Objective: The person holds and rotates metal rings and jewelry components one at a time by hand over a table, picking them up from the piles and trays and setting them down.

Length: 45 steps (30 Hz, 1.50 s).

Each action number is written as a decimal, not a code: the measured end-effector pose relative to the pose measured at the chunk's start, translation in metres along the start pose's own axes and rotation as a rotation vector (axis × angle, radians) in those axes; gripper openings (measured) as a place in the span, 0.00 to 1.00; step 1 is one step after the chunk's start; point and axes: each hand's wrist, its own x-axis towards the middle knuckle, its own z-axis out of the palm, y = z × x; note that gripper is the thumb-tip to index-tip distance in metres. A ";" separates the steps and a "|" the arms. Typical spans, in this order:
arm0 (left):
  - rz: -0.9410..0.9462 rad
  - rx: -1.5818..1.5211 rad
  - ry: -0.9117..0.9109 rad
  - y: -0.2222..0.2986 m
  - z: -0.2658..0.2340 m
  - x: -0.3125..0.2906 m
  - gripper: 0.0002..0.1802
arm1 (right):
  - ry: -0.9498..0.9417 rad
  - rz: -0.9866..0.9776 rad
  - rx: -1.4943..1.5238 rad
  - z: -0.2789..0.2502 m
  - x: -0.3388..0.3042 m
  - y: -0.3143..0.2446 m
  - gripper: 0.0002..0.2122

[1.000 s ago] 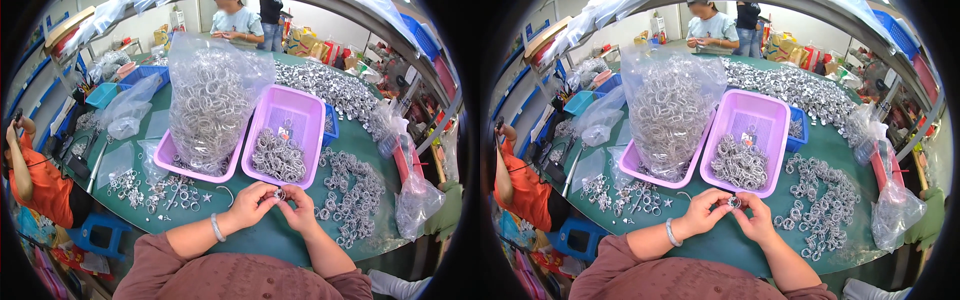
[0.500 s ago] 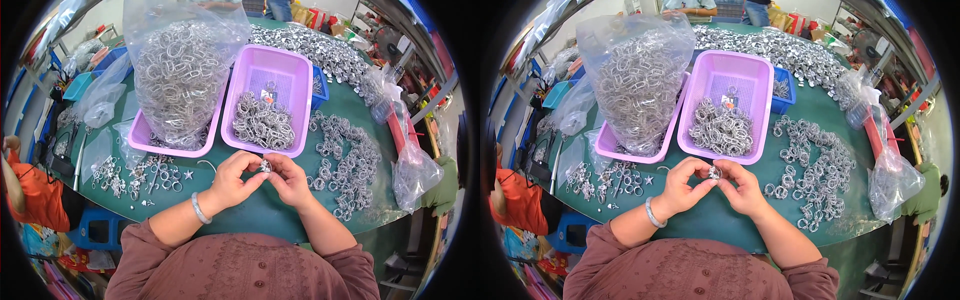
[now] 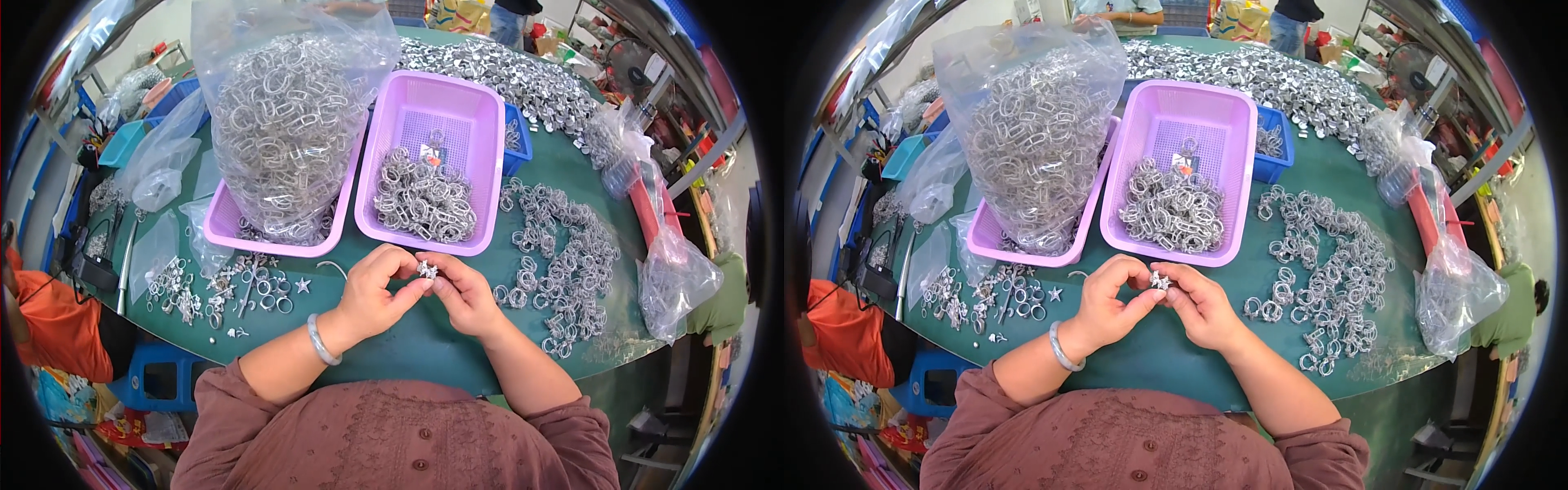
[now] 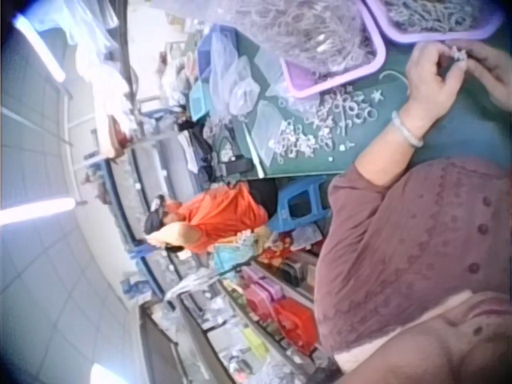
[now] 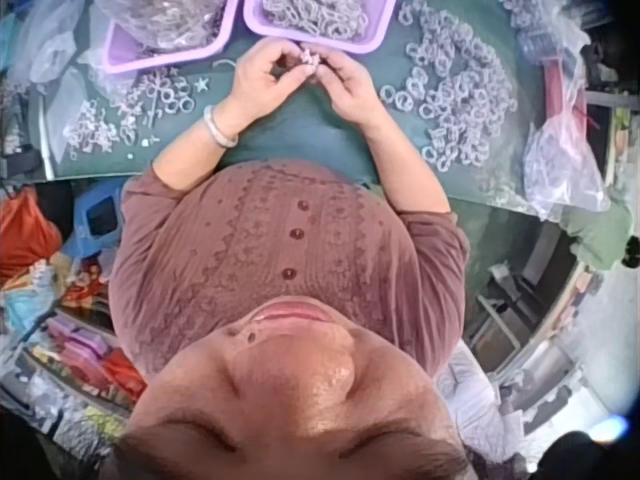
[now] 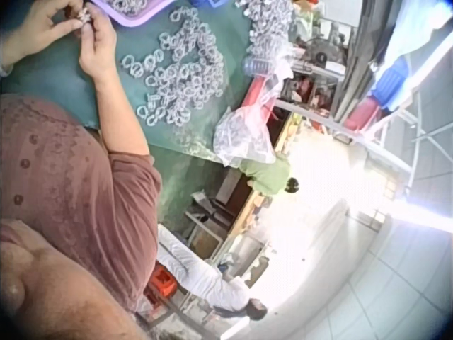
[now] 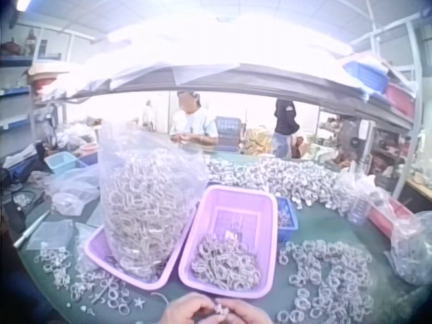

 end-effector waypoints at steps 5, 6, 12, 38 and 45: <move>-0.004 0.010 0.008 -0.001 0.001 0.000 0.11 | 0.002 -0.031 -0.062 -0.001 0.001 0.003 0.16; -0.004 0.010 0.008 0.000 0.001 0.000 0.11 | 0.003 -0.032 -0.062 -0.001 0.001 0.002 0.16; 0.019 0.015 0.039 0.000 0.003 0.001 0.11 | 0.014 -0.028 -0.068 -0.001 0.001 0.001 0.16; 0.032 0.090 0.030 -0.001 0.002 -0.001 0.11 | -0.035 0.059 0.002 -0.002 0.000 0.008 0.15; 0.031 0.094 0.033 0.000 0.002 0.000 0.11 | -0.016 0.028 -0.002 -0.002 0.000 0.010 0.15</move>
